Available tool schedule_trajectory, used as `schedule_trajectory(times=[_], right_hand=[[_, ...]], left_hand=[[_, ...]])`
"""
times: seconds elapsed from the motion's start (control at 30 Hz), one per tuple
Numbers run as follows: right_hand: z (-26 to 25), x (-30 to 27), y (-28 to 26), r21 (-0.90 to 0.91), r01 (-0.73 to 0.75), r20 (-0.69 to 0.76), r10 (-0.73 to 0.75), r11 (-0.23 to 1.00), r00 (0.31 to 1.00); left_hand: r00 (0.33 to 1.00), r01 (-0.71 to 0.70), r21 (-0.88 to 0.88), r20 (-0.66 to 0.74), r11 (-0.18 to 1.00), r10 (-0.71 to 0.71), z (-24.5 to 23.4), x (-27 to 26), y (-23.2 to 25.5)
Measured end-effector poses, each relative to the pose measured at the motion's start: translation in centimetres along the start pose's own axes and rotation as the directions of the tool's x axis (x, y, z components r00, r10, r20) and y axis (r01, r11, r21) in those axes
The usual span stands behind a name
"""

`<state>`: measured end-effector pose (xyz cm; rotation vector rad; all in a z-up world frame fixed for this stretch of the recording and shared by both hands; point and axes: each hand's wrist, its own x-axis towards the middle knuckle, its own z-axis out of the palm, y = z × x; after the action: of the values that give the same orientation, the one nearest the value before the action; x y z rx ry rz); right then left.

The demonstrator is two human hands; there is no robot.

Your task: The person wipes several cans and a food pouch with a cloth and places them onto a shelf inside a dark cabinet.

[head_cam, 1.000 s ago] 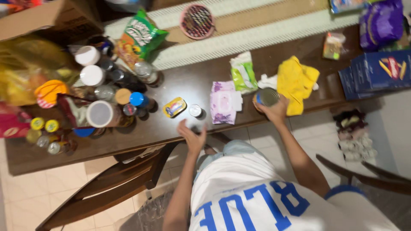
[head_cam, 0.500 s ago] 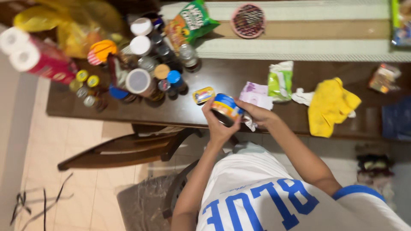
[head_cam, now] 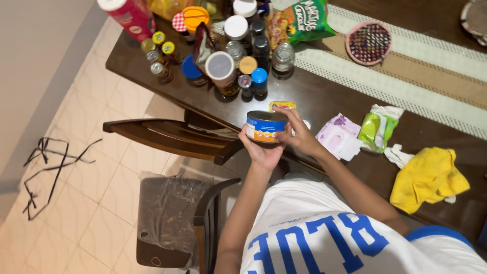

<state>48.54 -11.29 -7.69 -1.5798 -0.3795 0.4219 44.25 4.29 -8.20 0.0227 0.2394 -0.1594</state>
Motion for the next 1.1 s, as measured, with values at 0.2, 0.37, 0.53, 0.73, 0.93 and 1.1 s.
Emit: schedule_trajectory(times=[0.2,0.37,0.53,0.73,0.93,1.1], right_hand=[[-0.7,2.6,1.0,0.182,0.109,0.126,-0.133,0.977,0.983],[-0.6,3.1,-5.6,-0.233,0.386,0.304,-0.31,0.893,0.901],[1.7,2.9,-6.0,-0.329,0.493,0.171,-0.463,0.805,0.87],[5.0,1.5,-6.6,-0.521,0.315,-0.096,-0.421,0.794,0.902],[4.0,1.0,-4.9,-0.44,0.429,-0.009,-0.481,0.789,0.877],[1.6,2.9,-0.9,0.206,0.319,-0.279,-0.257,0.925,0.925]], left_hand=[[0.997,0.06,-0.19,-0.027,0.98,-0.066,1.2,-0.8,1.2],[0.951,0.309,-0.042,-0.005,0.95,-0.309,1.6,-1.0,4.5],[0.952,0.301,0.057,0.038,0.952,-0.304,-1.2,-0.9,6.6],[0.939,-0.258,0.348,-0.128,0.901,0.318,-0.9,-1.0,4.3],[0.981,-0.127,0.081,-0.135,0.989,0.137,0.2,-0.6,4.8],[0.994,-0.111,0.083,0.031,0.99,0.108,-0.5,-1.0,5.0]])
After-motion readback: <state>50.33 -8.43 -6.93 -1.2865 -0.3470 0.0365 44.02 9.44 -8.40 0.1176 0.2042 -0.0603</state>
